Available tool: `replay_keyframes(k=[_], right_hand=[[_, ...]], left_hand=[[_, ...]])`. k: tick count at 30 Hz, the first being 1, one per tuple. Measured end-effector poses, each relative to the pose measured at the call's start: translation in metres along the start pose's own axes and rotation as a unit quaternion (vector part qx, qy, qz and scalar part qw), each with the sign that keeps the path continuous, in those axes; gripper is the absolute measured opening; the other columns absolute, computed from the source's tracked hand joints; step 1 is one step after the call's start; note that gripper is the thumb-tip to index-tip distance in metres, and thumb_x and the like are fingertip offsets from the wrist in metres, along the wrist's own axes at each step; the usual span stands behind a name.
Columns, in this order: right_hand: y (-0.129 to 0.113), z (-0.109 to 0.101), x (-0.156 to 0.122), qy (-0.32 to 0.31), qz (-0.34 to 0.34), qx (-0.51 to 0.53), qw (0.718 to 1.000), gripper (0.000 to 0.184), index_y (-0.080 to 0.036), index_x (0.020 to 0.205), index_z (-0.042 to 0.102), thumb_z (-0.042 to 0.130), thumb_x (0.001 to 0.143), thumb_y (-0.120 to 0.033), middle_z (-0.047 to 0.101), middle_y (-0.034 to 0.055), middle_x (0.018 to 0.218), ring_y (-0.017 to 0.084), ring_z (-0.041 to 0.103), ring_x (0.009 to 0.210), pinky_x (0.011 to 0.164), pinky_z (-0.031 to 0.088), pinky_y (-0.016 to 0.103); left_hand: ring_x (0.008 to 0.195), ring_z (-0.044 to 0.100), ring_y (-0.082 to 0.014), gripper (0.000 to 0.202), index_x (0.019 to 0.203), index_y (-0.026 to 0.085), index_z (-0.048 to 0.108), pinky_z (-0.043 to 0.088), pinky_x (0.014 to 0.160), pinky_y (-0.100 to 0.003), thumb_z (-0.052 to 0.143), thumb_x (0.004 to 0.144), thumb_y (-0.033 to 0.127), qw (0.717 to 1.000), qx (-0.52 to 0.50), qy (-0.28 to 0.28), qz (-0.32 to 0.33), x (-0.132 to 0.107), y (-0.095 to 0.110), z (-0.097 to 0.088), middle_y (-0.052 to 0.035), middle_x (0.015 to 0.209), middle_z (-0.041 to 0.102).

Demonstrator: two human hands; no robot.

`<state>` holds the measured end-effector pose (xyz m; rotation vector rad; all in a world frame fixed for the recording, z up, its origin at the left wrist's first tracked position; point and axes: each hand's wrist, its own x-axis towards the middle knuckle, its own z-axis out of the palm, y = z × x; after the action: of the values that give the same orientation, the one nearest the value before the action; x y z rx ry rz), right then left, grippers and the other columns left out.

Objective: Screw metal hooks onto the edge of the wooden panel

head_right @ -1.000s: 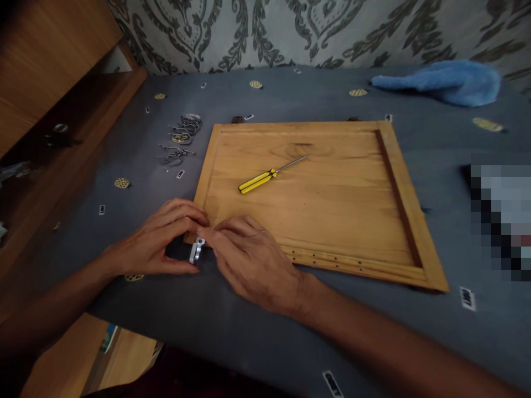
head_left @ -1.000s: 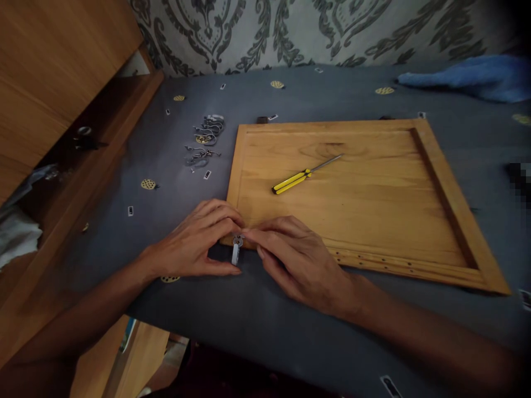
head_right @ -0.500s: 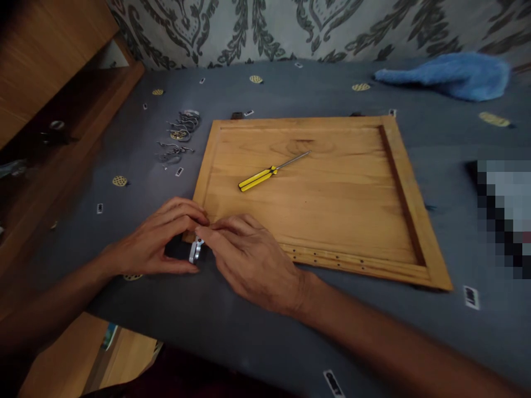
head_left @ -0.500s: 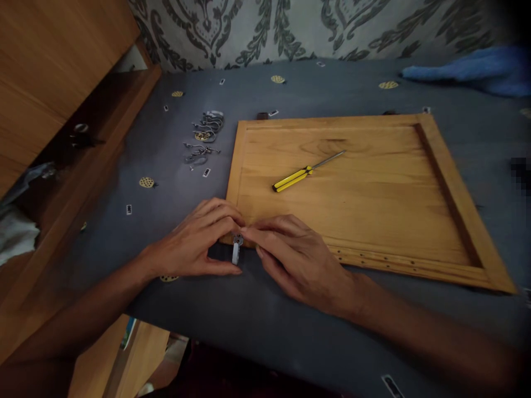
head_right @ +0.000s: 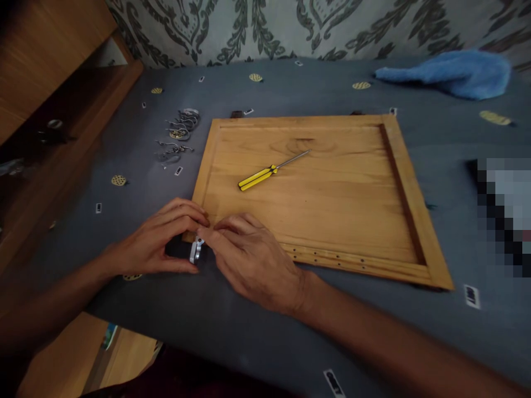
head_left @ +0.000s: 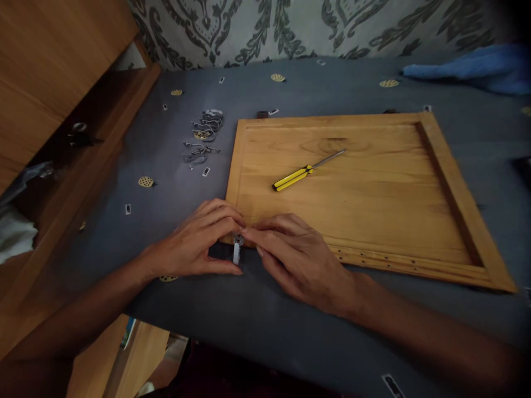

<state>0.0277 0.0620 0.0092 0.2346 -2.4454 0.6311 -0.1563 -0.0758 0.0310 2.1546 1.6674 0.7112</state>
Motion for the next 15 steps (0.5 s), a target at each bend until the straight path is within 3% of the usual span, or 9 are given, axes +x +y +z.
replay_keyframes(k=[8,15], right_hand=[[0.0002,0.0004,-0.0005,0.004,0.002,0.003,1.000,0.039,-0.018,0.128,0.052,0.046,0.092,-0.005,0.068,0.0048,0.086,0.021,0.059,0.089,0.075,0.051,0.036],[0.0004,-0.0010,0.0007,-0.004,-0.010,0.029,1.000,0.020,-0.014,0.103,0.062,0.048,0.091,-0.007,0.072,0.0091,0.096,0.022,0.061,0.094,0.081,0.053,0.039]], left_hand=[[0.111,0.052,-0.0234,0.046,0.108,0.020,0.054,0.043,0.097,-0.041,0.071,0.079,0.051,1.000,-0.021,0.008,-0.005,0.0001,-0.0008,0.0008,-0.0082,0.112,0.062],[0.110,0.053,-0.0236,0.047,0.107,0.019,0.055,0.042,0.097,-0.042,0.072,0.079,0.051,1.000,-0.019,0.010,-0.003,0.0005,-0.0010,0.0011,-0.0087,0.110,0.062]])
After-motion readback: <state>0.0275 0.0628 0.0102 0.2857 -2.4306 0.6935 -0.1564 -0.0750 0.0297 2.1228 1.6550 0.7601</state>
